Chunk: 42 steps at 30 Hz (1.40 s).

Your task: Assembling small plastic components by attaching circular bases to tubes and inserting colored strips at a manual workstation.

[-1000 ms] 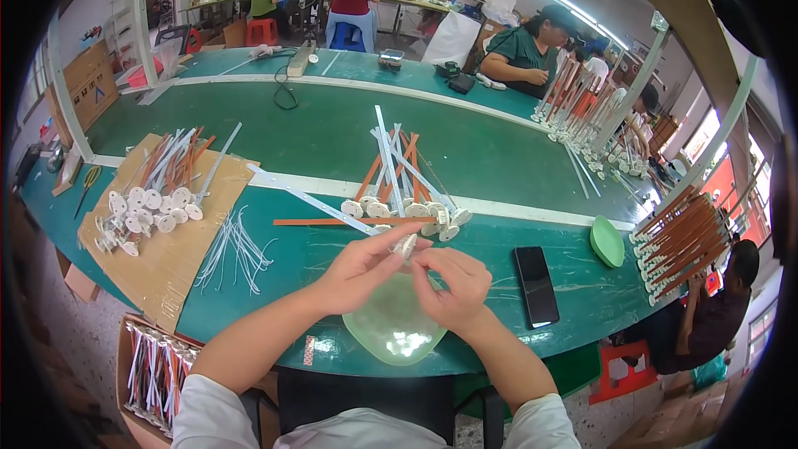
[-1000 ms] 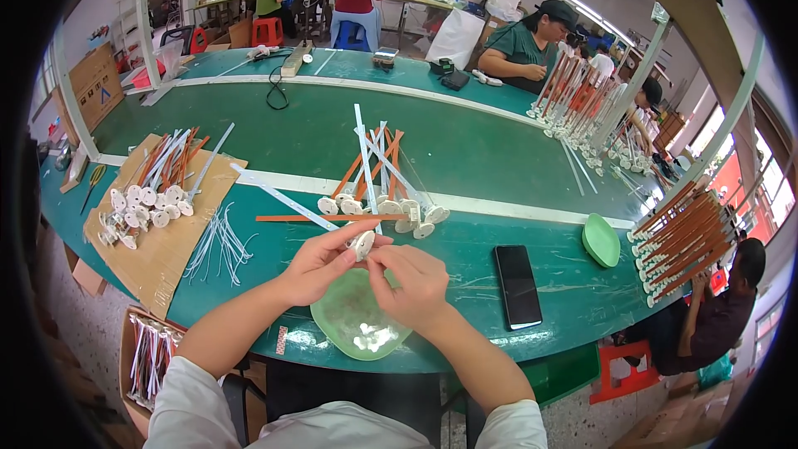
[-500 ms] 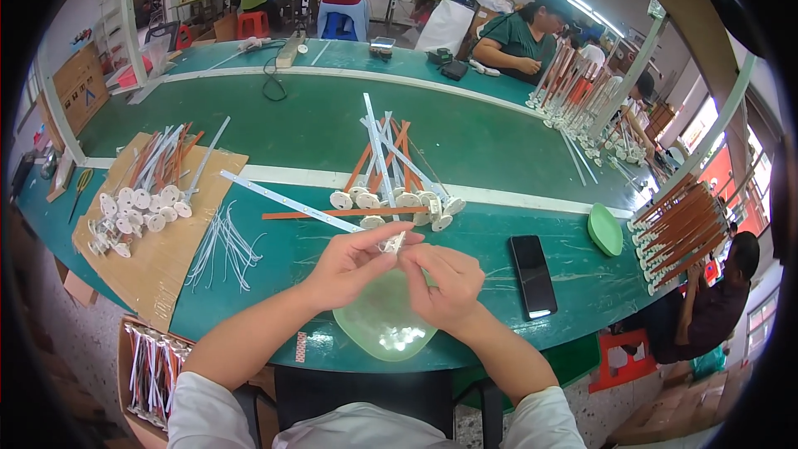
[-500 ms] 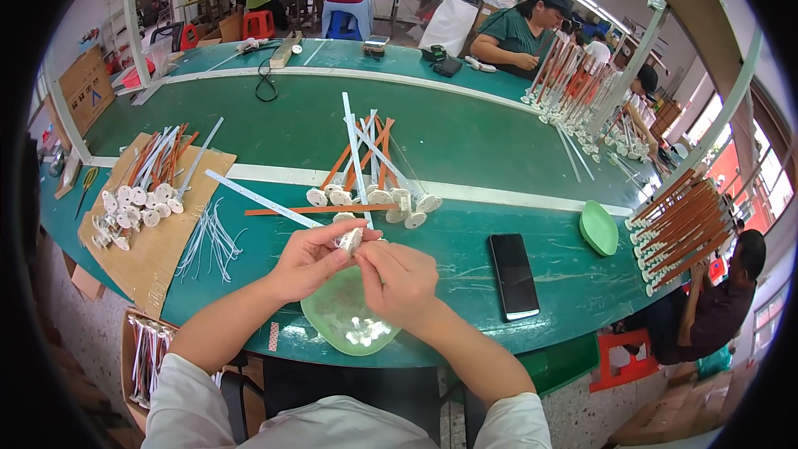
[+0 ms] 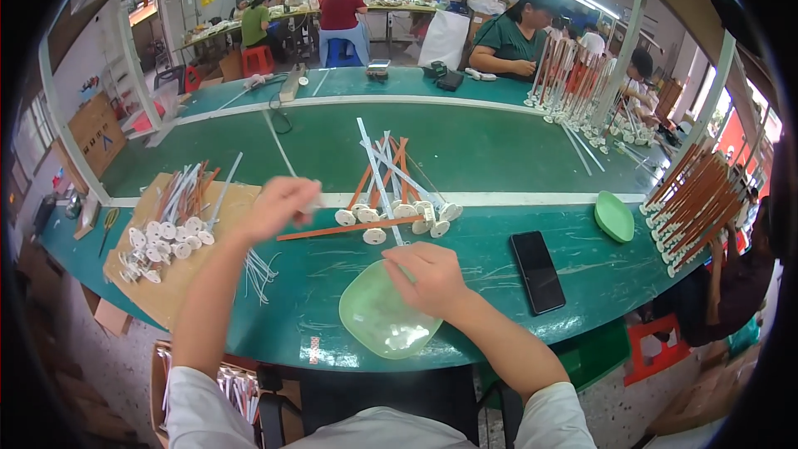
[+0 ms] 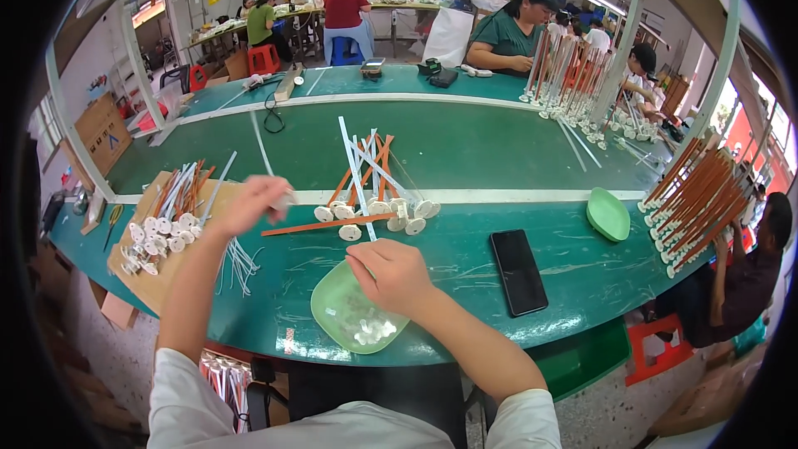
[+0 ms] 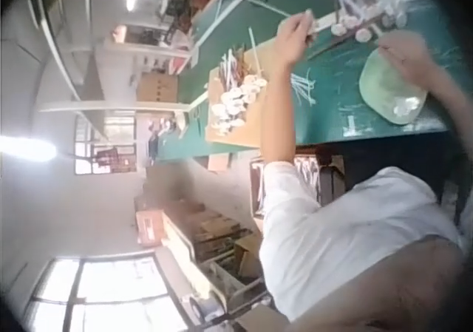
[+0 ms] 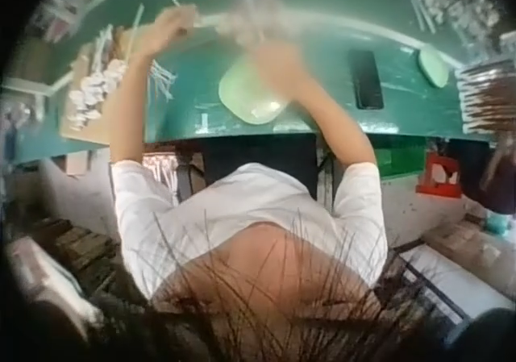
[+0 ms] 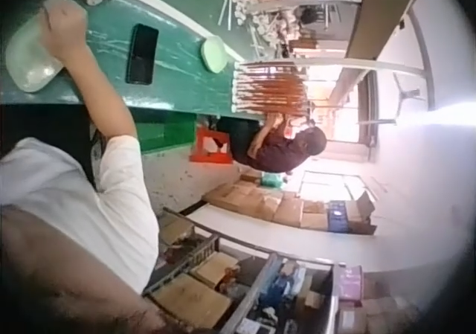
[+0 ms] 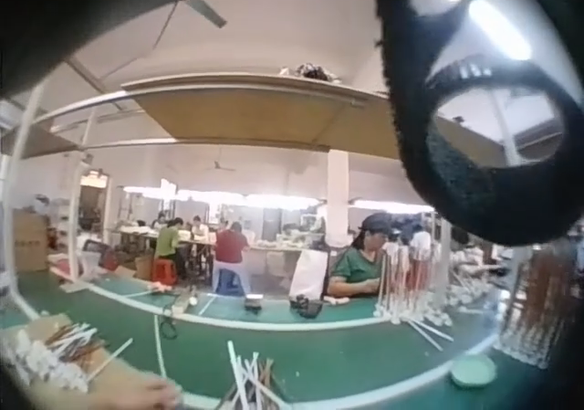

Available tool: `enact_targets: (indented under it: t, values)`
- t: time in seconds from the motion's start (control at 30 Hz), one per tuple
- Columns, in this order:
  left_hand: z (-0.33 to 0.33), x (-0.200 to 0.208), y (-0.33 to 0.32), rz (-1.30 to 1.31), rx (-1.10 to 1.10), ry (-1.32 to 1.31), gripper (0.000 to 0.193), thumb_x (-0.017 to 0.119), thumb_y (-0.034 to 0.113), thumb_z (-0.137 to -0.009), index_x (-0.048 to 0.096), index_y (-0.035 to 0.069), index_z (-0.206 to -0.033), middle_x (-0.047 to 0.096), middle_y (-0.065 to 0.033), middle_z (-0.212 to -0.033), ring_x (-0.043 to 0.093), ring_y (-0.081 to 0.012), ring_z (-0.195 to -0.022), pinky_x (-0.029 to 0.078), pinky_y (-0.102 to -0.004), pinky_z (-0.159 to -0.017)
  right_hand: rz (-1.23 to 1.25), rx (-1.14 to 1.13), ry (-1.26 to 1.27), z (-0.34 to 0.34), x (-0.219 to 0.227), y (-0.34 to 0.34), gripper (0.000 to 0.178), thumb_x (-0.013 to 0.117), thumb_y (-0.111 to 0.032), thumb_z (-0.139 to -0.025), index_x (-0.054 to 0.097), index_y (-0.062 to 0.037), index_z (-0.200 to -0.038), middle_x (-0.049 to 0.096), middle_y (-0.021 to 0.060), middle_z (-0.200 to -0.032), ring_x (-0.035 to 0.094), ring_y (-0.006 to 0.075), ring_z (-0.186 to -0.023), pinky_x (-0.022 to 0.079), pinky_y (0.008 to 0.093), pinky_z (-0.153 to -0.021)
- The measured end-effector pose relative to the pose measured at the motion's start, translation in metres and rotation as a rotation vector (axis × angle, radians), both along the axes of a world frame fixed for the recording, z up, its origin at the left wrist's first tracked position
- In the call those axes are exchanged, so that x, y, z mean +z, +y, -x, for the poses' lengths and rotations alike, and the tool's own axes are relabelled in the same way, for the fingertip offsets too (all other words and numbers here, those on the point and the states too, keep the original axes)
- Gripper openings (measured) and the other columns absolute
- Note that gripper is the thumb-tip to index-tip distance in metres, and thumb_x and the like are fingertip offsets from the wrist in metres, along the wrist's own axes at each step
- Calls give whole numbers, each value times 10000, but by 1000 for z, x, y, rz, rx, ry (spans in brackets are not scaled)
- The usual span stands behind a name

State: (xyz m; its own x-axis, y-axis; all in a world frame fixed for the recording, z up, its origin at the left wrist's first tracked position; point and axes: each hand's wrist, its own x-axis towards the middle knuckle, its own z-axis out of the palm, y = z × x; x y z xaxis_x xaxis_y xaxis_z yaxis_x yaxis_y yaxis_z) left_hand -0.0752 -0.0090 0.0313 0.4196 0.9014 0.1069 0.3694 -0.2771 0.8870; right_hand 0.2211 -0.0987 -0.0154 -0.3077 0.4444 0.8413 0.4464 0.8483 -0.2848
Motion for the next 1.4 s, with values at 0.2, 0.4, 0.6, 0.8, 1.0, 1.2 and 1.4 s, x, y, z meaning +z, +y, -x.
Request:
enact_targets:
  t: [0.2,0.4,0.6,0.8,1.0,1.2,1.4]
  values:
    - [90,60,-6,-399,535,1109,514,582,486,-975,720,-3,-893,684,-264,-869,649,-449,-801,539,-517,-754,-12,-75,-26,-1,-7,3,96,769,-42,-783,714,-52,-861,706,79,-756,690,248,-656,540,346,-551]
    - [221,45,-18,-188,662,1490,398,602,404,-917,698,73,-1117,727,-211,-989,701,-408,-945,553,-509,-884,36,-107,-42,0,-11,2,70,768,-76,-781,717,-56,-825,700,72,-724,683,256,-634,533,349,-539]
    - [175,45,-36,-320,828,1605,503,617,404,-918,556,187,-1368,721,-175,-1001,708,-371,-901,549,-512,-802,91,-263,-53,4,-14,0,79,751,-73,-770,723,-74,-844,683,66,-718,684,272,-695,545,371,-595]
    - [25,-2,-40,-839,627,777,376,730,303,-874,623,89,-1164,633,-112,-758,644,-304,-725,472,-438,-661,-103,-572,-120,-13,-17,43,226,749,-63,-710,728,-103,-932,680,80,-1065,612,321,-1013,551,397,-777]
    - [-98,-29,-71,-1018,266,277,217,786,216,-795,680,76,-922,556,-20,-620,513,-209,-534,358,-358,-607,42,-603,-240,-17,-40,61,248,772,-81,-695,751,-118,-939,670,61,-1129,568,301,-1090,506,454,-861]
    - [-102,-49,-71,-1211,123,125,212,807,62,-703,679,73,-871,549,-1,-626,523,-186,-545,371,-348,-590,-55,-539,20,-25,-20,43,164,799,-99,-718,774,-111,-880,699,59,-1070,611,294,-979,507,405,-822]
    - [-102,-52,-73,-1040,82,-56,418,805,63,-697,688,57,-1098,621,-45,-739,601,-199,-606,482,-351,-642,553,58,425,-20,-16,23,75,752,-82,-863,782,-55,-927,718,71,-1053,664,206,-934,523,327,-855]
